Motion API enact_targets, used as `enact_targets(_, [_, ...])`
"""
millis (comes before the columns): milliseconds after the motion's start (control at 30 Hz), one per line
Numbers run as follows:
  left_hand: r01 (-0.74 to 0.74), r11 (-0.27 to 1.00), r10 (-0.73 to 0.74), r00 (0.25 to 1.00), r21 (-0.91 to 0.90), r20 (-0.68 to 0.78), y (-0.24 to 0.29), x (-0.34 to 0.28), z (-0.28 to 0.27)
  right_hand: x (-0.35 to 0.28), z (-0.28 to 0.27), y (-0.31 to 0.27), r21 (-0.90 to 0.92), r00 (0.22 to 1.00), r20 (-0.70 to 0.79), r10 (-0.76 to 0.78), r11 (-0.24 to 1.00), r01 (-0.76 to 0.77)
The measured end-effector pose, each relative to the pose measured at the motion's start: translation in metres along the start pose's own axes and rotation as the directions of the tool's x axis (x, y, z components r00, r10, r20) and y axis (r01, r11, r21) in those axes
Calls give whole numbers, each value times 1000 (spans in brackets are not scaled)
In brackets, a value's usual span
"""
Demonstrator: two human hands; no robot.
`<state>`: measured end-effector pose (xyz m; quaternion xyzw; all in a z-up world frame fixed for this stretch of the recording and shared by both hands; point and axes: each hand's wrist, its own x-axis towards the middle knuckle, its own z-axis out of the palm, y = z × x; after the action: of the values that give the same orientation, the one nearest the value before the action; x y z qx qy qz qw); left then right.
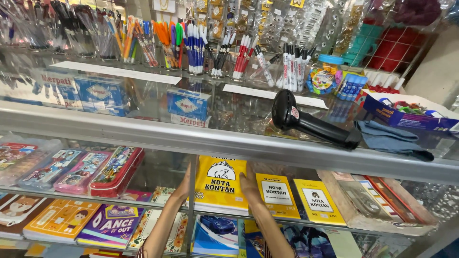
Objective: Organizing and inspecting stationery invoice books on shelves and from a box.
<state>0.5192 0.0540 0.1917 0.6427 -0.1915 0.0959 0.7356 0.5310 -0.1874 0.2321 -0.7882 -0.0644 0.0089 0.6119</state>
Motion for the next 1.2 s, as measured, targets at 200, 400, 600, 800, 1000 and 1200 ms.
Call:
enact_targets(200, [36, 998, -40, 997, -60, -66, -8, -2, -2, 6, 1, 10, -59, 995, 1, -97, 994, 97])
enact_targets(400, [265, 962, -250, 948, 59, -196, 20, -15, 11, 21, -3, 27, -187, 989, 26, -148, 971, 150])
enact_targets(600, [284, 954, -298, 910, -91, -288, 65, -28, 22, -64, -75, -26, -461, 930, 154, -332, 809, 365])
enact_targets(800, [269, 962, -272, 935, -48, -229, 74, -33, 30, -110, -106, -4, -772, 864, 90, -496, 513, 375])
enact_targets(1000, [277, 955, -241, 935, 108, -261, 43, -29, 18, -118, -97, -5, -836, 805, 37, -591, 424, 349])
enact_targets(1200, [267, 954, -220, 933, 134, -286, 33, -27, 17, -116, -94, -3, -841, 752, -7, -660, 410, 352])
